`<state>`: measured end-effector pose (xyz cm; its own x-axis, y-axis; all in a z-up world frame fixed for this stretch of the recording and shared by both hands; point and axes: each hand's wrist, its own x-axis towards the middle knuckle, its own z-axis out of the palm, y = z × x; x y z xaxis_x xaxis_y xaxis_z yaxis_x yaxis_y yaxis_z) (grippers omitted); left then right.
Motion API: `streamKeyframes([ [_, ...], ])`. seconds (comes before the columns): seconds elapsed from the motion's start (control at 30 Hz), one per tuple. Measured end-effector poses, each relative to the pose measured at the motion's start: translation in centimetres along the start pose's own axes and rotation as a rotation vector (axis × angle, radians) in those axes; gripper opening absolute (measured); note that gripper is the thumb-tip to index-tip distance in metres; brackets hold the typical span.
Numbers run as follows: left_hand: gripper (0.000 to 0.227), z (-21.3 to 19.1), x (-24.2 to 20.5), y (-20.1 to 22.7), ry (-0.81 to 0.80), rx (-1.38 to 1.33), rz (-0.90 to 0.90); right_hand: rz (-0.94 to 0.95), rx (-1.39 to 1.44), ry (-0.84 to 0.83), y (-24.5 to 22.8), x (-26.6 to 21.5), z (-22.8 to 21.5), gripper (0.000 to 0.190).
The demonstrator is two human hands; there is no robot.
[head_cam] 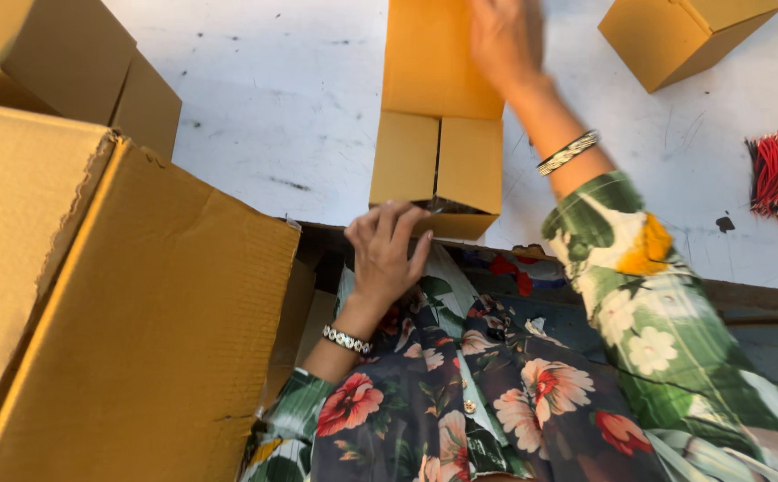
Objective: The person packs LED downlight fixtures and power drivers into small cardboard boxes. She places each fixture wrapped in plastic and a driver into a box, then closes the flaps. She repeats this process for multiple units.
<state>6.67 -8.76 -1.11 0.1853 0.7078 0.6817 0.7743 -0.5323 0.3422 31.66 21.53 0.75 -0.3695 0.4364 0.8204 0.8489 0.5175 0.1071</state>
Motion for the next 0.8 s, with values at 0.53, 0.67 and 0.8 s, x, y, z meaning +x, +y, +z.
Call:
streamKeyframes([
  [0.53, 0.053, -1.4, 2.5, 0.9, -0.098, -0.038, 0.043, 0.062, 0.123, -0.211, -6.3, -2.1, -12.1, 0.066],
  [0.67, 0.071, -1.1, 3.0, 0.7, -0.094, -0.119, 0.015, 0.138, 0.283, -0.647, -12.0, -3.5, -15.5, 0.086],
  [0.8, 0.090, -1.3, 2.7, -1.1, 0.030, 0.010, -0.017, 0.281, 0.356, -0.920, -14.2, -4.0, -15.2, 0.105],
])
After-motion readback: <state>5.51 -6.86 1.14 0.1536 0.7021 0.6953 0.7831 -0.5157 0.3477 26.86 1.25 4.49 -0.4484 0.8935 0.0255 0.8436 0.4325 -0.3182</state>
